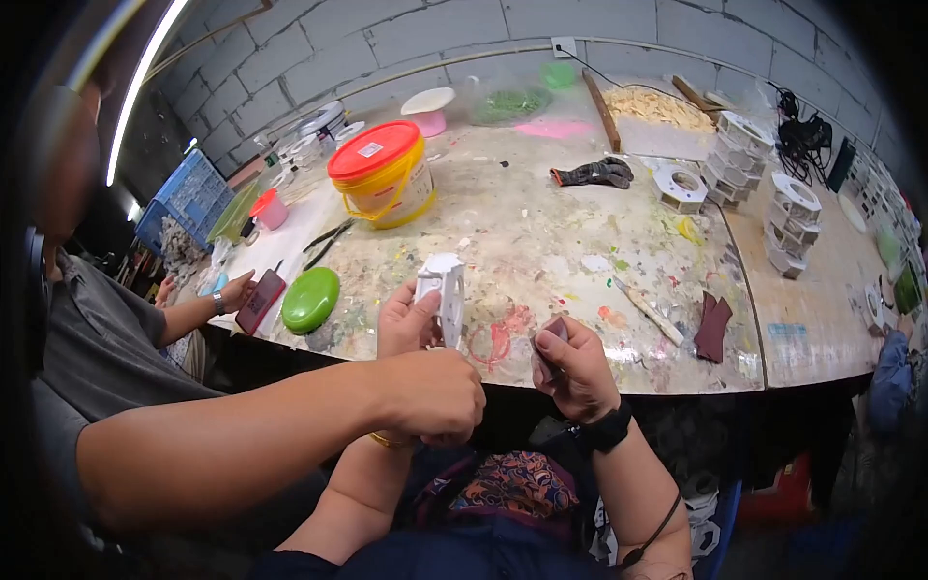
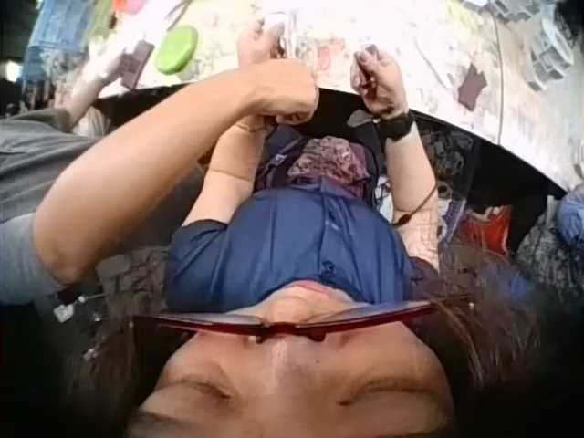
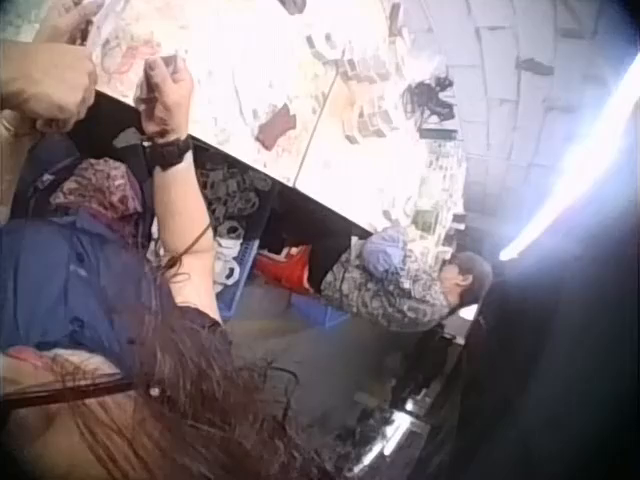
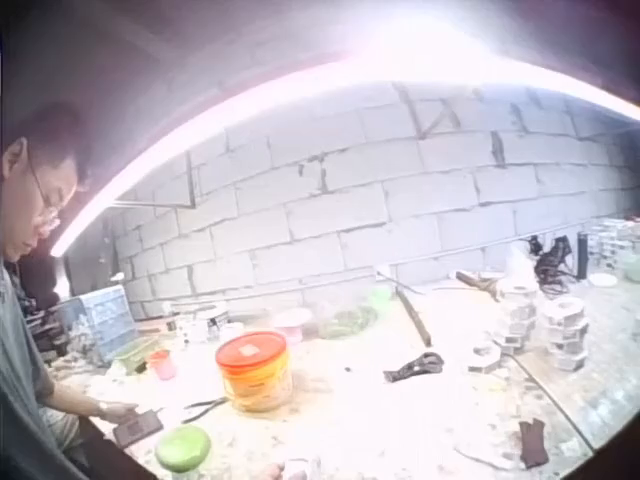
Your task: The recorder is assembling and cleaning small plastic components at a factory workbench.
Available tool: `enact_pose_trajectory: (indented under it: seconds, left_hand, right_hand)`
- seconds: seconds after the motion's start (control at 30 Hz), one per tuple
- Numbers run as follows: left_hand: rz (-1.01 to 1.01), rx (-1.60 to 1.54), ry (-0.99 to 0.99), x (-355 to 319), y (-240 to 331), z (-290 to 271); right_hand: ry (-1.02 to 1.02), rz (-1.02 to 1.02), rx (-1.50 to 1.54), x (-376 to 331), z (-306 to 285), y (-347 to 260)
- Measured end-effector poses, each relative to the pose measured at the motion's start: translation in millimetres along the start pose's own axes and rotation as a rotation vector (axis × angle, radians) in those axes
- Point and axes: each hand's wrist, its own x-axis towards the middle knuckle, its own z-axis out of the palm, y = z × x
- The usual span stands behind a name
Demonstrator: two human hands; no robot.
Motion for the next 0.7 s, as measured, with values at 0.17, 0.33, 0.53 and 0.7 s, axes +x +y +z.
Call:
enact_pose_trajectory:
  seconds: [0.17, 0.33, 0.53, 0.7]
  left_hand:
    - [0.144, 0.015, 0.038, 6, 0, -5]
    - [0.134, 0.030, 0.097, 10, 3, -14]
    - [0.104, 0.033, 0.130, 15, -2, -24]
    - [0.137, -0.056, 0.172, 22, -11, -24]
  right_hand:
    - [0.045, 0.008, 0.001, 6, 2, 4]
    - [0.109, 0.039, 0.003, 5, -1, 8]
    - [0.136, 0.045, -0.006, 4, -9, 15]
    - [0.180, 0.051, -0.038, 4, -13, 16]
